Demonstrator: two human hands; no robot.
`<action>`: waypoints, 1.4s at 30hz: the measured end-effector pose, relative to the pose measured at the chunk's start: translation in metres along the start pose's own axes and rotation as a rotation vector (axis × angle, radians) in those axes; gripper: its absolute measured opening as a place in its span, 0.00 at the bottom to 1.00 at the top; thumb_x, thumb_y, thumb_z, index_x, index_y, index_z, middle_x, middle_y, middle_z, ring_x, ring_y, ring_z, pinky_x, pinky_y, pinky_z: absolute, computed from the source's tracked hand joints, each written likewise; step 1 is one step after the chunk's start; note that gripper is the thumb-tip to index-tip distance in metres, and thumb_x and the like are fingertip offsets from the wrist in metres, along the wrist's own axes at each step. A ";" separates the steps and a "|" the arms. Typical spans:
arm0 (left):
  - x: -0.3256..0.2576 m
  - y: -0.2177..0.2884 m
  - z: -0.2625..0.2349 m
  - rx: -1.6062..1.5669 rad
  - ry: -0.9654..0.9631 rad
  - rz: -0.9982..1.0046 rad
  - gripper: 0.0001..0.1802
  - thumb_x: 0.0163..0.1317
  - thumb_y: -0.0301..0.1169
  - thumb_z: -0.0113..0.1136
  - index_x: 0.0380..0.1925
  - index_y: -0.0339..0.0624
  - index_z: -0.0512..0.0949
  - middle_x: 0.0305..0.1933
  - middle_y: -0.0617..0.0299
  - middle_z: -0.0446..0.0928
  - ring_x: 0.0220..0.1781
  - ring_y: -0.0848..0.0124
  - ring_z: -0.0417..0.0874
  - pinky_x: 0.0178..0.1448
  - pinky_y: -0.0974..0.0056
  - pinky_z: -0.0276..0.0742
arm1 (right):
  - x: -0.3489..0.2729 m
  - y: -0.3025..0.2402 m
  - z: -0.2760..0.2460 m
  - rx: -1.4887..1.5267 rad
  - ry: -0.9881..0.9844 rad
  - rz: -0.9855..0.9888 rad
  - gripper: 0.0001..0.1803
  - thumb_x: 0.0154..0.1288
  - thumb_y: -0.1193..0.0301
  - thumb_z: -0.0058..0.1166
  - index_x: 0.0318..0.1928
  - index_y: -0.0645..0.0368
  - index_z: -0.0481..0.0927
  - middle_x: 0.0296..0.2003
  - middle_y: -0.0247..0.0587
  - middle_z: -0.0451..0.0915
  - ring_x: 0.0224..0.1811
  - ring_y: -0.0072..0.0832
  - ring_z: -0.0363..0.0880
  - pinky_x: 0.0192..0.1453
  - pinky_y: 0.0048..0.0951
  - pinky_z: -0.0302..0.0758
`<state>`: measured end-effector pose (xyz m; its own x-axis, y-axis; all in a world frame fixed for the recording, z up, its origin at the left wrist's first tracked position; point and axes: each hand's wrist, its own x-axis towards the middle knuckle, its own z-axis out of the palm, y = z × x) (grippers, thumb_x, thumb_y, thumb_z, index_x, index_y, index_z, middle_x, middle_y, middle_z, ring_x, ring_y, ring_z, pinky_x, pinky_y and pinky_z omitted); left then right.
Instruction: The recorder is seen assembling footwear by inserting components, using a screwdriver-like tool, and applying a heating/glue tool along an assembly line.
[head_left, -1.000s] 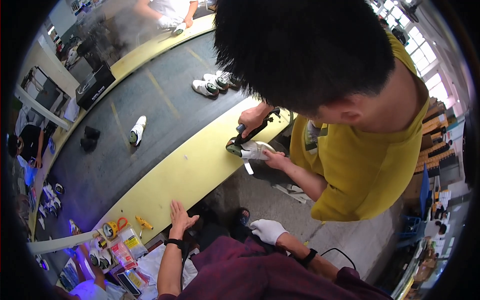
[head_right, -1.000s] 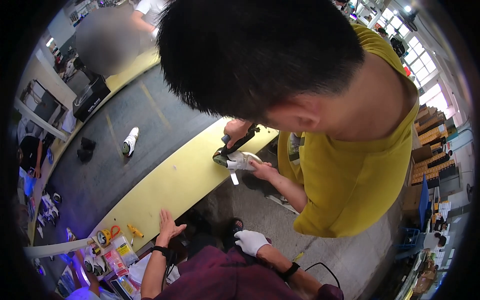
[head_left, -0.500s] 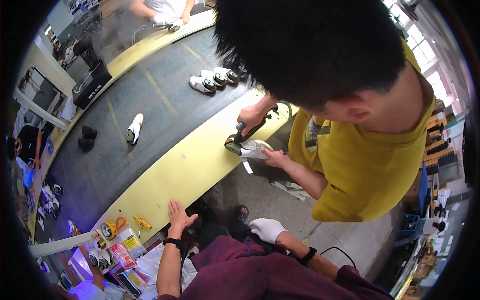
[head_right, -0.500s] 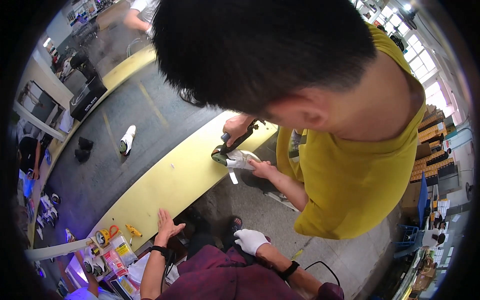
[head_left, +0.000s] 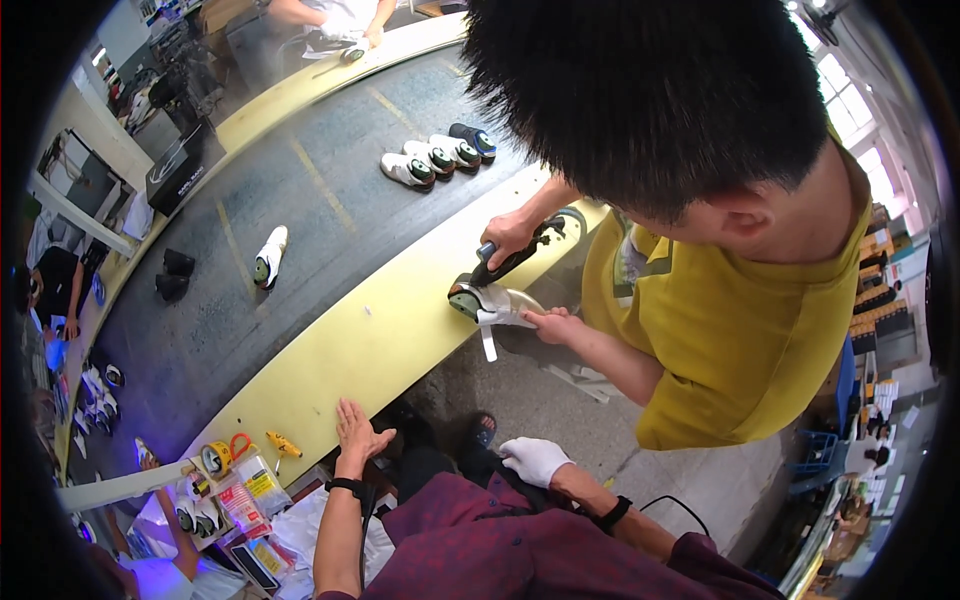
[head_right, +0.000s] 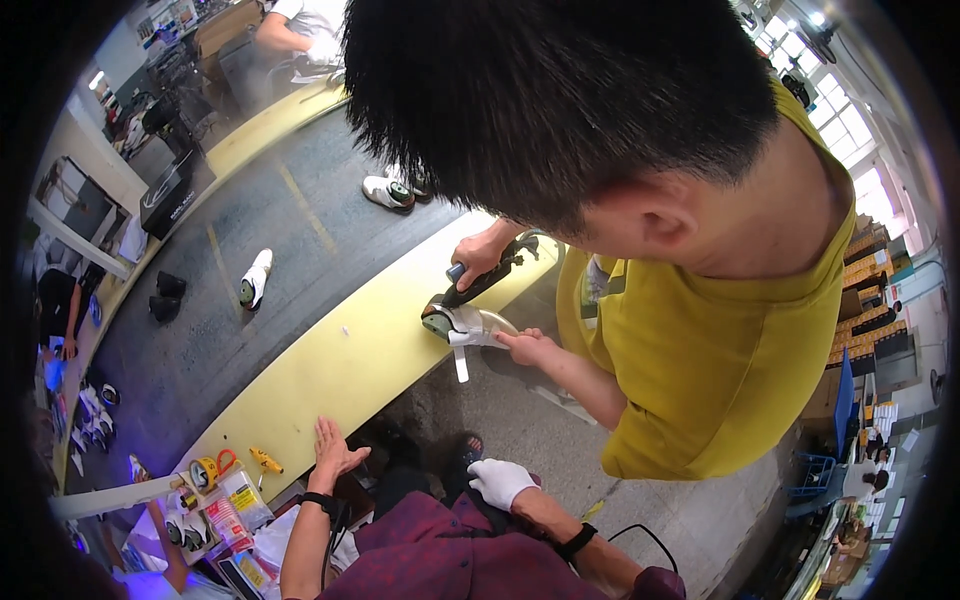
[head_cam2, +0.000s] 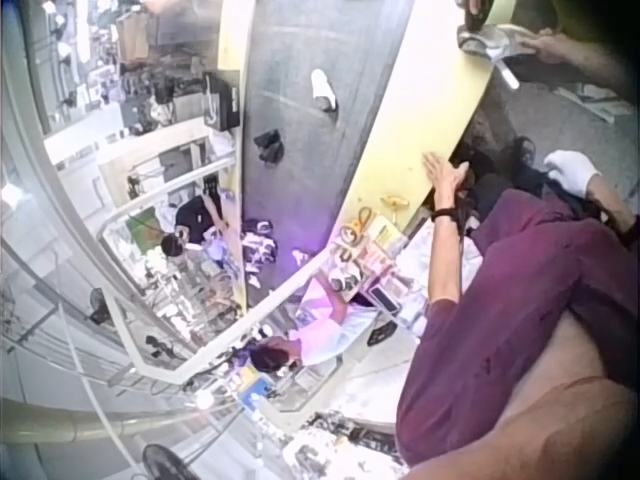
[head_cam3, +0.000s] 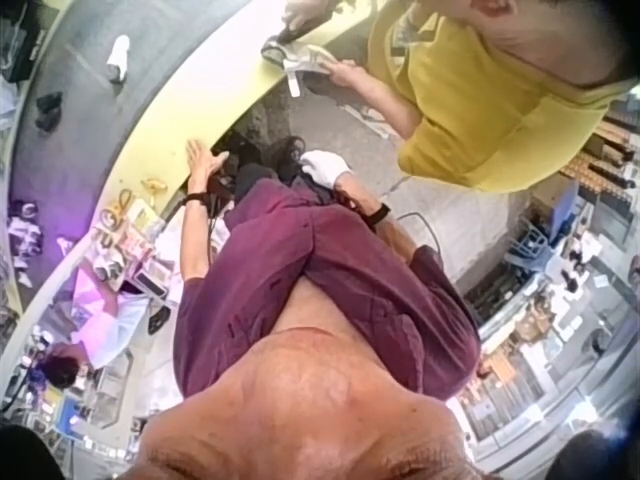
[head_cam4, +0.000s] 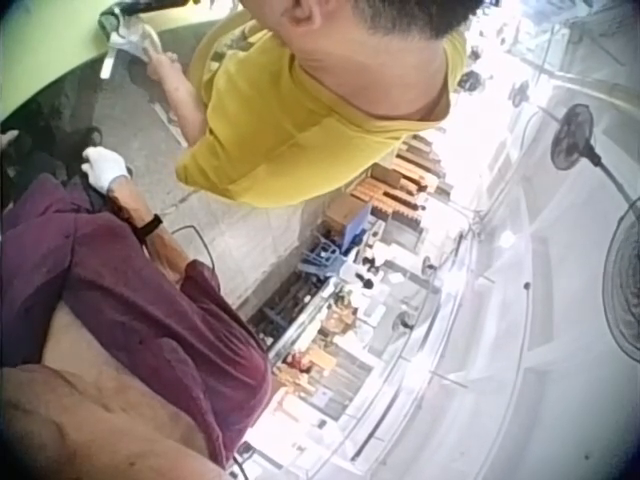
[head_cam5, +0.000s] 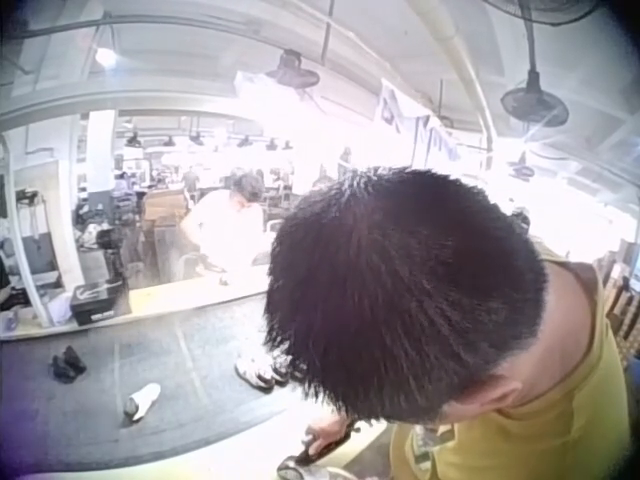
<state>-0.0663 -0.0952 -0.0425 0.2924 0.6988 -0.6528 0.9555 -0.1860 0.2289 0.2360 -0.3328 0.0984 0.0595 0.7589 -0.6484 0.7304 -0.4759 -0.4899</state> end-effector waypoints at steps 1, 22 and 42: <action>0.000 0.001 0.000 -0.002 -0.001 -0.003 0.72 0.53 0.58 0.74 0.81 0.25 0.42 0.88 0.36 0.32 0.89 0.42 0.33 0.88 0.40 0.42 | 0.000 0.002 0.002 0.002 0.002 -0.002 0.18 0.73 0.60 0.55 0.57 0.52 0.84 0.52 0.48 0.87 0.57 0.49 0.85 0.62 0.45 0.80; -0.001 0.004 0.001 -0.009 0.000 -0.017 0.72 0.54 0.59 0.73 0.82 0.28 0.41 0.88 0.37 0.32 0.90 0.43 0.33 0.88 0.39 0.42 | 0.001 0.003 0.004 -0.032 -0.026 -0.044 0.20 0.74 0.60 0.55 0.59 0.56 0.83 0.53 0.57 0.85 0.58 0.53 0.83 0.63 0.50 0.79; 0.002 0.001 0.010 -0.030 0.043 -0.021 0.71 0.54 0.59 0.74 0.82 0.28 0.42 0.88 0.38 0.32 0.90 0.42 0.33 0.87 0.36 0.43 | 0.004 -0.008 0.006 -0.076 -0.071 -0.033 0.22 0.73 0.59 0.55 0.60 0.56 0.83 0.55 0.53 0.86 0.59 0.50 0.83 0.64 0.46 0.78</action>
<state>-0.0643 -0.1009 -0.0512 0.2694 0.7317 -0.6262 0.9598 -0.1507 0.2369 0.2259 -0.3287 0.0961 -0.0117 0.7388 -0.6738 0.7806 -0.4144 -0.4679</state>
